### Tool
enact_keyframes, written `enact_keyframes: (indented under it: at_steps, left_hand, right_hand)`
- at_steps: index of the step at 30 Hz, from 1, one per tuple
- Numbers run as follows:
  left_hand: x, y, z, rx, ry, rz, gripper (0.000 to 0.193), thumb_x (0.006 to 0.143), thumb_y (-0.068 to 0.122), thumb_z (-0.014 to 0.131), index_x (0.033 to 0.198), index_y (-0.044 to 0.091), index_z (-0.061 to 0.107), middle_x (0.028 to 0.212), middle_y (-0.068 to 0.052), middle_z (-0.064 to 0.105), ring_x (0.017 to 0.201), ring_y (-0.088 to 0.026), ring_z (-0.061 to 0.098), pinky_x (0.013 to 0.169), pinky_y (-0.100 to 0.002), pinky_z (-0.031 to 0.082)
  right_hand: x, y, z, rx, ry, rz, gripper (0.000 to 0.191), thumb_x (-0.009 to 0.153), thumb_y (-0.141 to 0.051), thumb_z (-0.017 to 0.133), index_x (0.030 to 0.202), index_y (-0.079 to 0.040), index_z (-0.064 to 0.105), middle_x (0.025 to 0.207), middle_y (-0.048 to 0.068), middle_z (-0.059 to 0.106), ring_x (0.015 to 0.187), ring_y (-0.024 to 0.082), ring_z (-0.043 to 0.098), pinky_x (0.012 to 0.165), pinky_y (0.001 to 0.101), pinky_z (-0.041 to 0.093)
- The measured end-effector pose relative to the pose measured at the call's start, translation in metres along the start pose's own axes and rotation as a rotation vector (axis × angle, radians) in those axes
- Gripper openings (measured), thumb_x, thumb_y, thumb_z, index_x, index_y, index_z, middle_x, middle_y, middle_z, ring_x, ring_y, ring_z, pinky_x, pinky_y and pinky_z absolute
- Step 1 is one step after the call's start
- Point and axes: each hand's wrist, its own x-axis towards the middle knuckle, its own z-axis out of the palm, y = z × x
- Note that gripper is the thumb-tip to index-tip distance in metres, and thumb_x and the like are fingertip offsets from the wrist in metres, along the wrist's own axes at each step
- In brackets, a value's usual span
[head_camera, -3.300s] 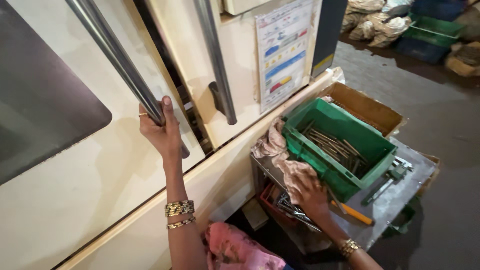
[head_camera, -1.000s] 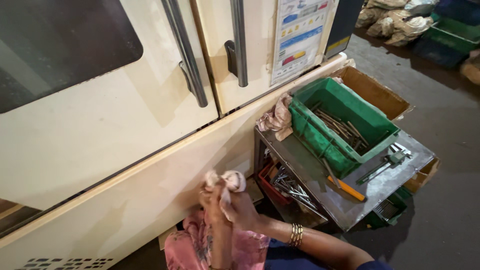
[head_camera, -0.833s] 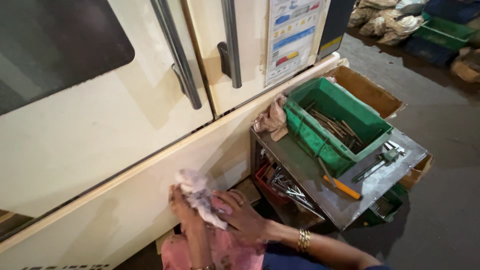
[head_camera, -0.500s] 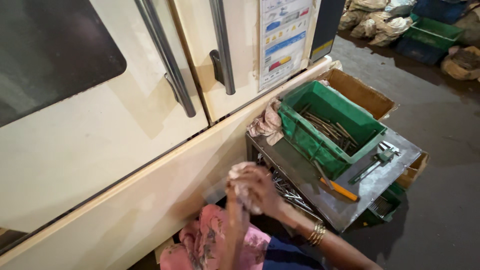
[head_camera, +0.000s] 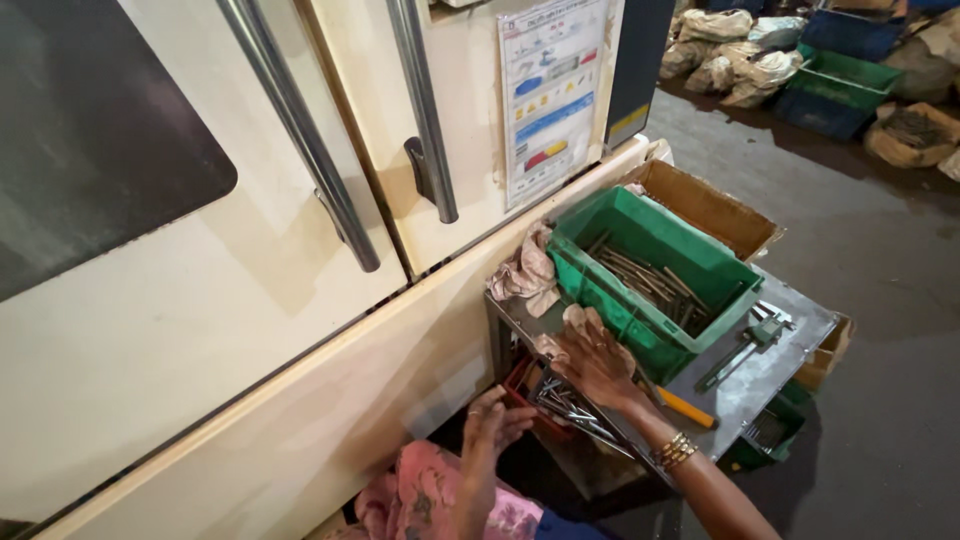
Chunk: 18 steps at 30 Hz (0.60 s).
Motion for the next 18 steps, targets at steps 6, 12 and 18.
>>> enact_keyframes:
  at_steps: [6, 12, 18]
  left_hand:
    - [0.011, -0.002, -0.035, -0.043, 0.172, 0.047, 0.041, 0.098, 0.033, 0.056, 0.132, 0.01, 0.059, 0.101, -0.017, 0.08, 0.088, -0.02, 0.074, 0.082, -0.033, 0.055]
    - [0.02, 0.011, -0.071, 0.003, 0.327, 0.095, 0.041, 0.099, 0.036, 0.054, 0.13, 0.009, 0.059, 0.096, -0.018, 0.078, 0.083, -0.024, 0.073, 0.081, -0.036, 0.057]
    - [0.022, 0.056, -0.095, 0.109, 0.415, 0.374, 0.037, 0.101, 0.026, 0.054, 0.131, 0.006, 0.055, 0.098, -0.016, 0.077, 0.09, -0.021, 0.072, 0.084, -0.033, 0.056]
  right_hand:
    - [0.034, -0.01, -0.073, 0.137, 0.053, 0.158, 0.063, 0.095, -0.049, 0.056, 0.151, -0.024, 0.044, 0.155, 0.011, 0.039, 0.136, 0.037, 0.044, 0.113, 0.0639, 0.031]
    - [0.105, 0.053, -0.117, 0.088, 0.577, 0.206, 0.046, 0.105, -0.047, 0.054, 0.137, -0.013, 0.058, 0.128, 0.015, 0.06, 0.122, 0.036, 0.056, 0.106, 0.0576, 0.042]
    - [0.16, 0.098, -0.086, 0.347, -0.008, 0.463, 0.087, 0.099, -0.074, 0.034, 0.149, -0.003, 0.041, 0.152, 0.029, 0.042, 0.138, 0.054, 0.035, 0.107, 0.0717, 0.024]
